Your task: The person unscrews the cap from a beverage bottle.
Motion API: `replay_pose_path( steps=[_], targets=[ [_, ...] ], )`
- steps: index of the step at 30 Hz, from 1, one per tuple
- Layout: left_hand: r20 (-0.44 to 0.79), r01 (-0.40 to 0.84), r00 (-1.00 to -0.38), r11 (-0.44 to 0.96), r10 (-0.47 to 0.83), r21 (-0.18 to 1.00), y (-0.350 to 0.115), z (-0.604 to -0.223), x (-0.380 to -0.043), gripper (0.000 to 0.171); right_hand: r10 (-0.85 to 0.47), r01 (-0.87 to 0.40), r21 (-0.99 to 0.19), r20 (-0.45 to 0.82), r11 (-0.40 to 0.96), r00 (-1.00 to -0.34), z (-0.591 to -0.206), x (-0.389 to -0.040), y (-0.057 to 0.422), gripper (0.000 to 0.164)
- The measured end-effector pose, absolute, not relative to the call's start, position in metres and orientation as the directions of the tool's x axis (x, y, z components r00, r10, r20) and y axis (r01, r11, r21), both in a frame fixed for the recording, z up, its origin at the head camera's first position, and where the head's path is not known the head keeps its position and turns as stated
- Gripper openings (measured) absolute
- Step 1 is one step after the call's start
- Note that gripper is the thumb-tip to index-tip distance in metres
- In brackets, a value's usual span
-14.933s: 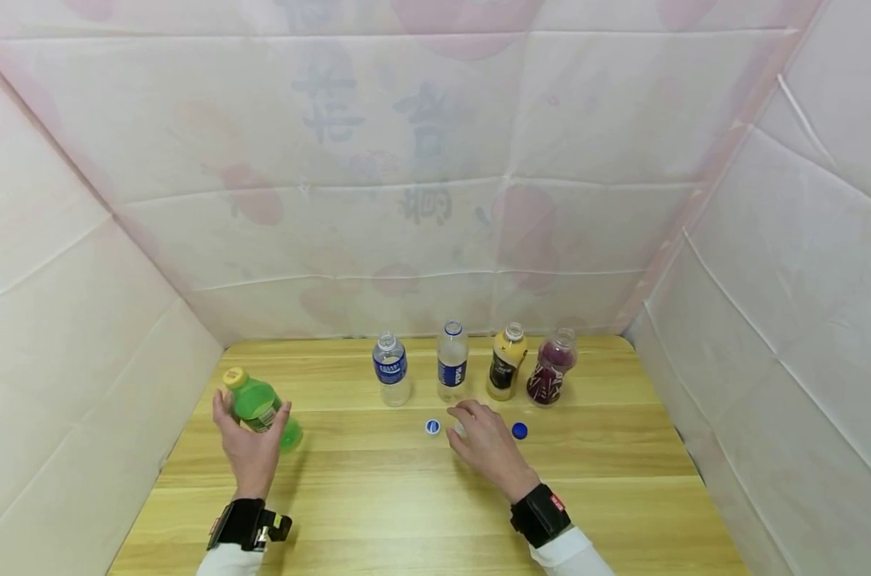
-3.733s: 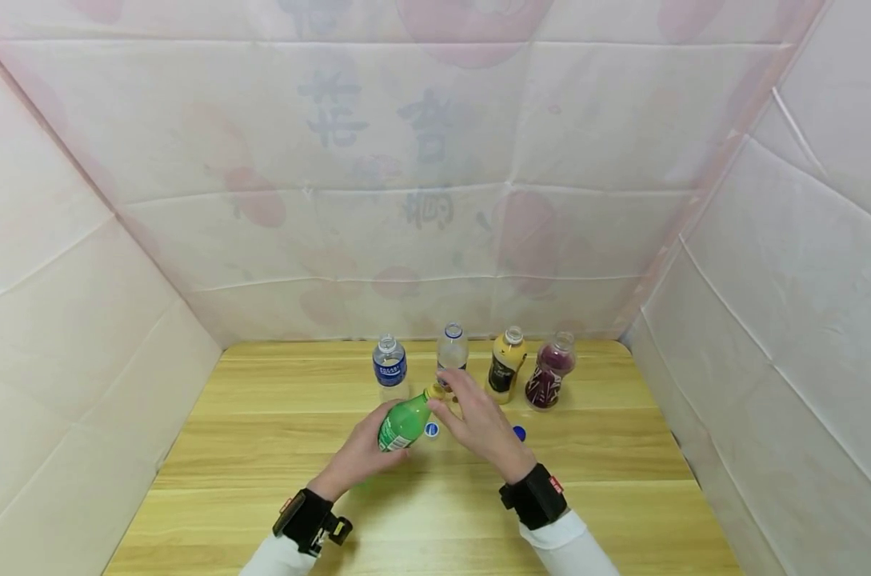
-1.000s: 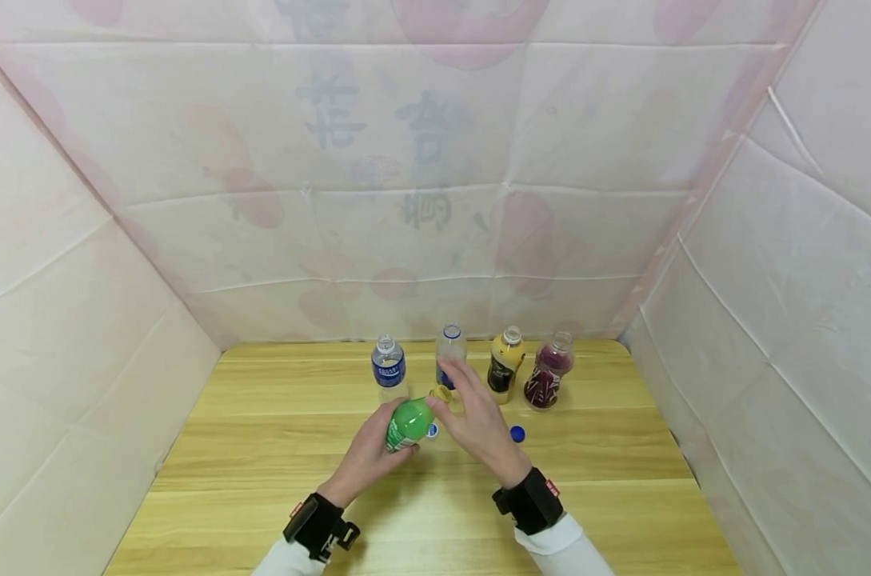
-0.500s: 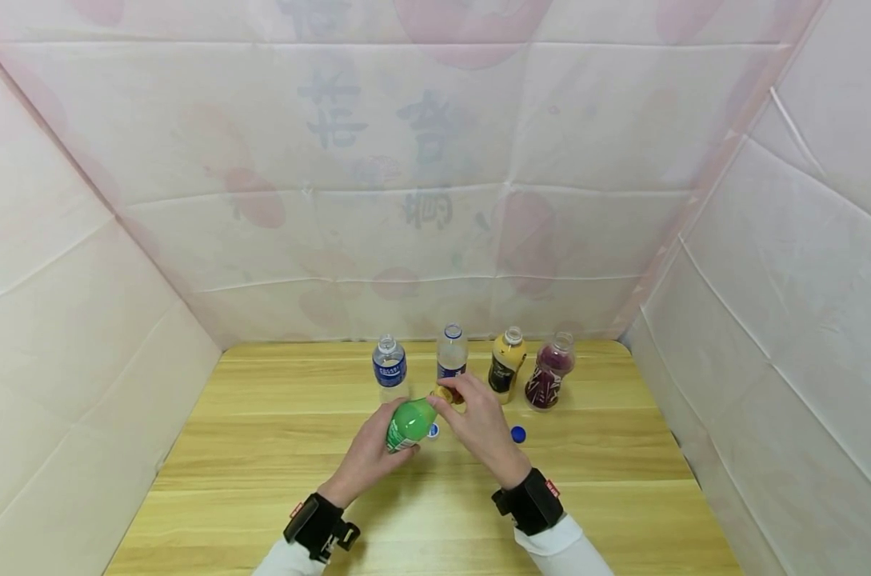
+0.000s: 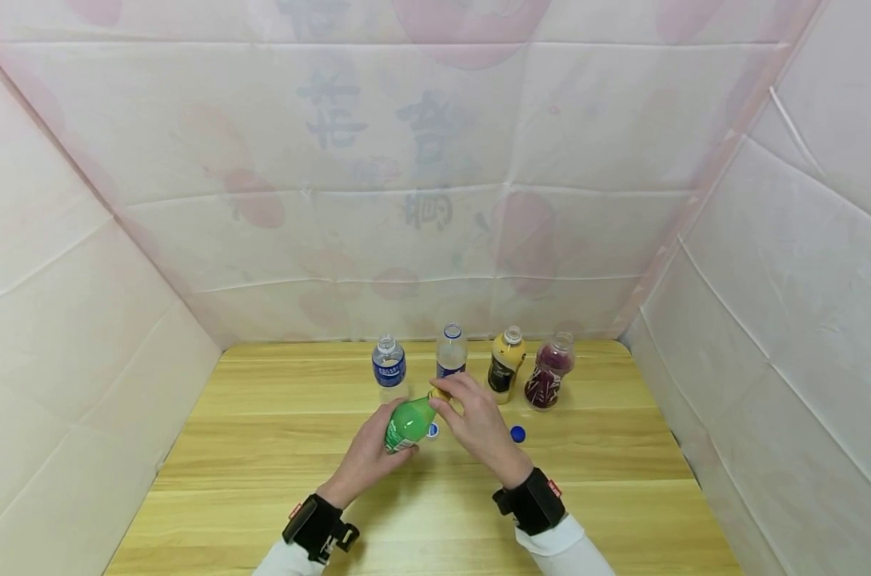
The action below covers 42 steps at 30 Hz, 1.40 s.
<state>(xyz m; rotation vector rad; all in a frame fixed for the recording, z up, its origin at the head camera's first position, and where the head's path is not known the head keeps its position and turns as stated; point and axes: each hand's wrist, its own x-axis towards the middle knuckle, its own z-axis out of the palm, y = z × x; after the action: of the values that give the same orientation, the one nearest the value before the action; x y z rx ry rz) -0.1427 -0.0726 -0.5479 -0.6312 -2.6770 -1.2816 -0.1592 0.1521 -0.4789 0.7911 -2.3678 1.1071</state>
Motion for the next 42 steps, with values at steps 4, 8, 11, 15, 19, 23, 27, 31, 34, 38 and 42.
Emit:
replay_pose_path(
  steps=[4,8,11,15,19,23,27,31,34,38,42],
  targets=[
    [0.271,0.410,-0.908,0.549,0.319,0.728,-0.0724,-0.5467,-0.1432,0.083,-0.337,-0.651,-0.563,0.566,0.509,-0.753,-0.4778,-0.1583,0.1534,0.034],
    [0.265,0.403,-0.911,0.541,0.317,0.738,-0.0724,-0.5459,-0.1440,0.082,-0.355,-0.658,-0.568,0.558,0.495,-0.750,-0.4784,-0.1587,0.1550,0.035],
    [0.260,0.398,-0.912,0.536,0.317,0.744,-0.0728,-0.5457,-0.1441,0.082,-0.369,-0.661,-0.577,0.550,0.481,-0.749,-0.4780,-0.1587,0.1558,0.035],
    [0.268,0.406,-0.909,0.532,0.319,0.743,-0.0733,-0.5465,-0.1445,0.082,-0.369,-0.640,-0.603,0.524,0.475,-0.768,-0.4762,-0.1572,0.1559,0.043],
    [0.286,0.424,-0.902,0.541,0.323,0.727,-0.0734,-0.5477,-0.1457,0.082,-0.322,-0.575,-0.659,0.476,0.486,-0.818,-0.4754,-0.1559,0.1545,0.057],
    [0.289,0.428,-0.901,0.554,0.323,0.714,-0.0734,-0.5478,-0.1469,0.082,-0.217,-0.492,-0.721,0.446,0.488,-0.868,-0.4770,-0.1569,0.1521,0.059],
    [0.283,0.427,-0.902,0.566,0.327,0.706,-0.0732,-0.5480,-0.1475,0.081,-0.141,-0.462,-0.723,0.459,0.514,-0.877,-0.4793,-0.1583,0.1498,0.050],
    [0.275,0.424,-0.902,0.574,0.332,0.700,-0.0729,-0.5490,-0.1476,0.081,-0.137,-0.448,-0.701,0.454,0.555,-0.880,-0.4793,-0.1579,0.1480,0.043],
    [0.265,0.418,-0.905,0.572,0.333,0.706,-0.0729,-0.5495,-0.1473,0.082,-0.144,-0.430,-0.694,0.432,0.577,-0.890,-0.4796,-0.1570,0.1475,0.036],
    [0.254,0.407,-0.909,0.568,0.332,0.715,-0.0732,-0.5493,-0.1467,0.081,-0.150,-0.427,-0.682,0.428,0.594,-0.891,-0.4804,-0.1558,0.1473,0.030],
    [0.251,0.402,-0.911,0.568,0.328,0.718,-0.0735,-0.5492,-0.1462,0.081,-0.164,-0.464,-0.668,0.463,0.582,-0.871,-0.4811,-0.1557,0.1472,0.028]
  ],
)
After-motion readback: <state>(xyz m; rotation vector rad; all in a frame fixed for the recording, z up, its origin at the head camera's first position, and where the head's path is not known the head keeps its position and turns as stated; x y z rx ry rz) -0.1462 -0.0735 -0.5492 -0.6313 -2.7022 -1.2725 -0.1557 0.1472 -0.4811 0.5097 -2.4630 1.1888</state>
